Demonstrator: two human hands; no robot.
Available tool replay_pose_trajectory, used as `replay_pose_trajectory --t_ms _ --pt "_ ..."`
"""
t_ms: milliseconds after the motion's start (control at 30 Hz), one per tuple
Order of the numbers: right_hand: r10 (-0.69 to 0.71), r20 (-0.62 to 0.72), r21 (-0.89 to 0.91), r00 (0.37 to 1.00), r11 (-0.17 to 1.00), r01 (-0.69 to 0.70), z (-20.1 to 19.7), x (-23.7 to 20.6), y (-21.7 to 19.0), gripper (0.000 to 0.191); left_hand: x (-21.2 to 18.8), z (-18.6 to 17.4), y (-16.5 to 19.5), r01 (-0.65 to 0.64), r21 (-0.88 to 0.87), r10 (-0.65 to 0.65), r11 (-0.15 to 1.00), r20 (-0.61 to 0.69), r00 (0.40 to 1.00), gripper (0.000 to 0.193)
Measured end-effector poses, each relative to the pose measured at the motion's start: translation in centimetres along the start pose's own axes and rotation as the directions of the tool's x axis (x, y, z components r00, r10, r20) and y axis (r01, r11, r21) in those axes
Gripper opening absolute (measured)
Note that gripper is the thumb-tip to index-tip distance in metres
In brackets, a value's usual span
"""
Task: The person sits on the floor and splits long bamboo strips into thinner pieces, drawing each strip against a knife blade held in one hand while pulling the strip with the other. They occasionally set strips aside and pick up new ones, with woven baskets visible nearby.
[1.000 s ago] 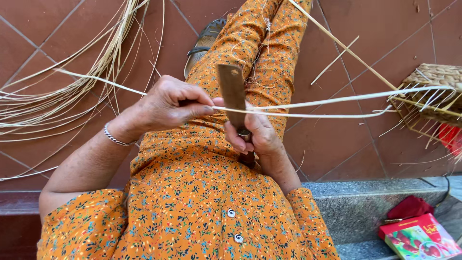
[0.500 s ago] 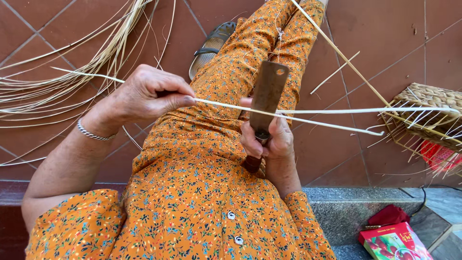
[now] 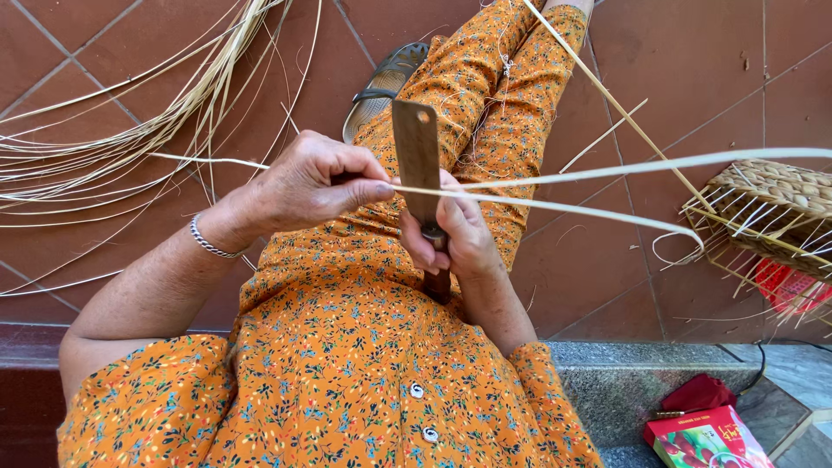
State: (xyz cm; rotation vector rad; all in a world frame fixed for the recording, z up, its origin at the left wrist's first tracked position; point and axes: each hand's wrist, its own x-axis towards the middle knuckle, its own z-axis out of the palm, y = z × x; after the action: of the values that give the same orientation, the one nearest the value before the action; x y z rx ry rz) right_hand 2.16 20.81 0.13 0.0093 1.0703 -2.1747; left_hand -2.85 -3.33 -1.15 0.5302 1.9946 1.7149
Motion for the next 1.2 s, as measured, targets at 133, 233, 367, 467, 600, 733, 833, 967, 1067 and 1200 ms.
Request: replay_pose_trajectory --t_ms 133,233,367,467,600,733,833,967,1067,1200 --pt "0.077 -0.028 0.119 0.997 0.99 -0.074 -1.6 2.0 -0.2 0.05 0.1 -2.0 2.4 -0.029 0.442 0.159 0.896 -0.26 0.952 0.046" --pt "0.134 0.005 0.166 0.991 0.977 -0.133 -2.8 3.4 0.3 0.049 0.9 -1.9 3.9 -0.118 0.75 0.473 0.65 -0.279 0.835 0.055" --pt "0.144 -0.027 0.168 0.989 0.976 -0.138 -3.5 5.1 2.2 0.044 4.2 2.7 3.7 -0.222 0.819 0.588 0.529 -0.165 0.792 0.057" --pt "0.171 -0.04 0.173 0.984 0.972 -0.161 -3.9 5.9 3.0 0.04 7.1 5.9 2.3 -0.154 0.832 0.499 0.533 -0.162 0.851 0.046" --pt "0.198 -0.049 0.166 0.979 0.968 -0.188 -4.3 6.0 2.9 0.036 9.0 7.4 1.0 -0.209 0.72 0.489 0.662 -0.204 0.848 0.01" --pt "0.248 -0.046 0.126 0.968 0.962 -0.241 -4.4 7.1 3.0 0.033 9.6 7.8 1.4 -0.249 0.695 0.552 0.674 -0.25 0.796 0.011" --pt "0.309 -0.055 0.081 0.95 0.949 -0.304 -3.9 9.1 3.8 0.031 10.1 8.5 2.7 -0.358 0.655 0.623 0.665 -0.222 0.75 0.013" --pt "0.38 -0.066 0.009 0.923 0.925 -0.38 -3.2 11.2 4.7 0.031 11.5 9.0 4.9 -0.471 0.584 0.674 0.661 -0.185 0.715 0.011" --pt "0.411 -0.091 -0.029 0.907 0.91 -0.415 -3.1 12.5 5.3 0.031 13.1 7.7 6.4 -0.547 0.457 0.698 0.702 -0.284 0.658 0.018" --pt "0.429 -0.174 -0.08 0.886 0.891 -0.447 -3.0 12.5 6.3 0.033 16.7 4.5 8.1 -0.582 0.382 0.692 0.718 -0.304 0.654 0.015"
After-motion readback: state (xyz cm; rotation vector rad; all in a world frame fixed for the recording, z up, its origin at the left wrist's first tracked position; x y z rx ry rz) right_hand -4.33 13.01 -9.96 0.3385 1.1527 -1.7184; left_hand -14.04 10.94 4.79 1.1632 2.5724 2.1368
